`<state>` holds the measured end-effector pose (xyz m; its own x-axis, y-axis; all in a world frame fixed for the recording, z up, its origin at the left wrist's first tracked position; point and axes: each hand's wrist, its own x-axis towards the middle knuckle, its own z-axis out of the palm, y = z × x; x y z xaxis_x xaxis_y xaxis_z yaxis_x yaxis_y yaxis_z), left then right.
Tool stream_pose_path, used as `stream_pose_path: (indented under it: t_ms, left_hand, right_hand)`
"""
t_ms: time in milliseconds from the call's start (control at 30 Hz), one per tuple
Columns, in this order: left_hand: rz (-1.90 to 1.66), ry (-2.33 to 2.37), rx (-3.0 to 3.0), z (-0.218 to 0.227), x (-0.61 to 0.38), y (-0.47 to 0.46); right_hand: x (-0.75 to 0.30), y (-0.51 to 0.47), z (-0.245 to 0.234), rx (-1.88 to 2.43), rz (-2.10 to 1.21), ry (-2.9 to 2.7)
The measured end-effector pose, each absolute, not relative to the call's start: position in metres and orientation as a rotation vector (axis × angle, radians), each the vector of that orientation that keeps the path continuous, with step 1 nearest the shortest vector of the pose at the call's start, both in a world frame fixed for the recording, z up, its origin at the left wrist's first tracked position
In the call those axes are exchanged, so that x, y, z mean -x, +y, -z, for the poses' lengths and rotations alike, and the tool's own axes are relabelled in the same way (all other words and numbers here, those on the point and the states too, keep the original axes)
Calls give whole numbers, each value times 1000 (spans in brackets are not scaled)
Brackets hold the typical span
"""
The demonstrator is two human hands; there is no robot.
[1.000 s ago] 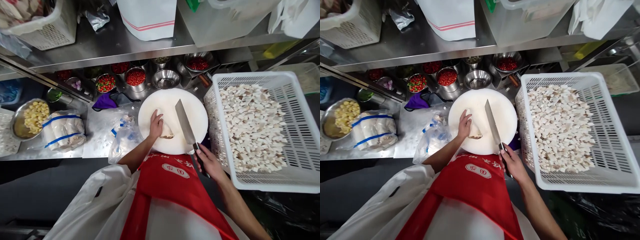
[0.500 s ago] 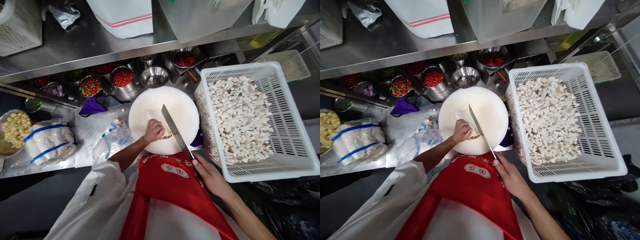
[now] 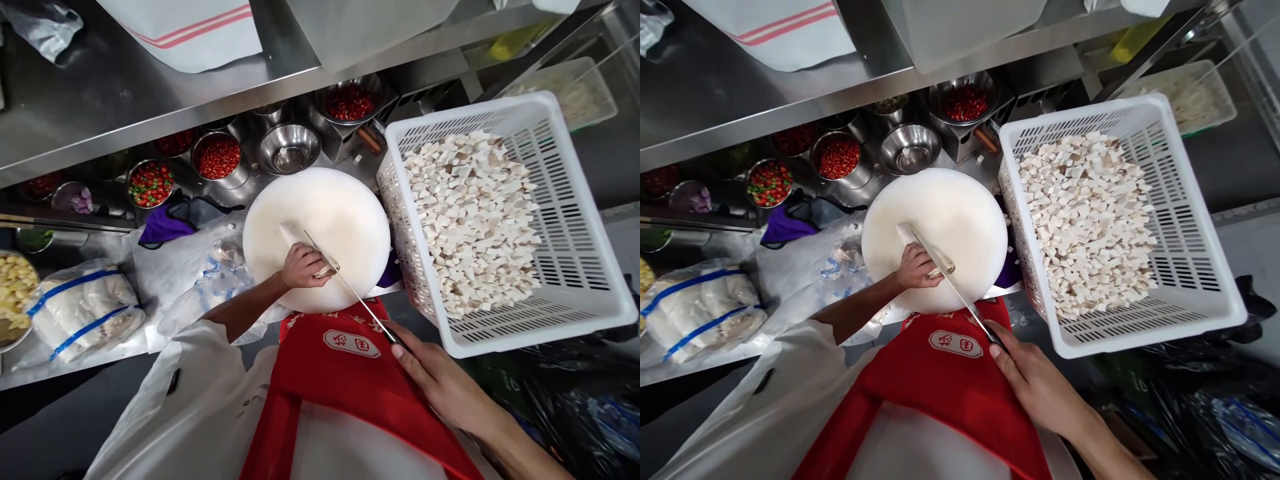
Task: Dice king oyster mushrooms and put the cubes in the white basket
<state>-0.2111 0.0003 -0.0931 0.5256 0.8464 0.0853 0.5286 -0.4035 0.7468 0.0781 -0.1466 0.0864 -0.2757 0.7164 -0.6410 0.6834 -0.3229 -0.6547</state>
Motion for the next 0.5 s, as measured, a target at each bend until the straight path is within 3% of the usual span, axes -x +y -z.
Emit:
stream_pose_path:
  t_ms: [233,500]
  left_hand:
    - [-934,984,-2651,109,210,-1]
    - [-1201,899,-2699,95,211,0]
  right_hand:
    - [-81,-145,-98,1916,-1870,-1737]
    - [-47,-94,-6,1659,-1698,-1851]
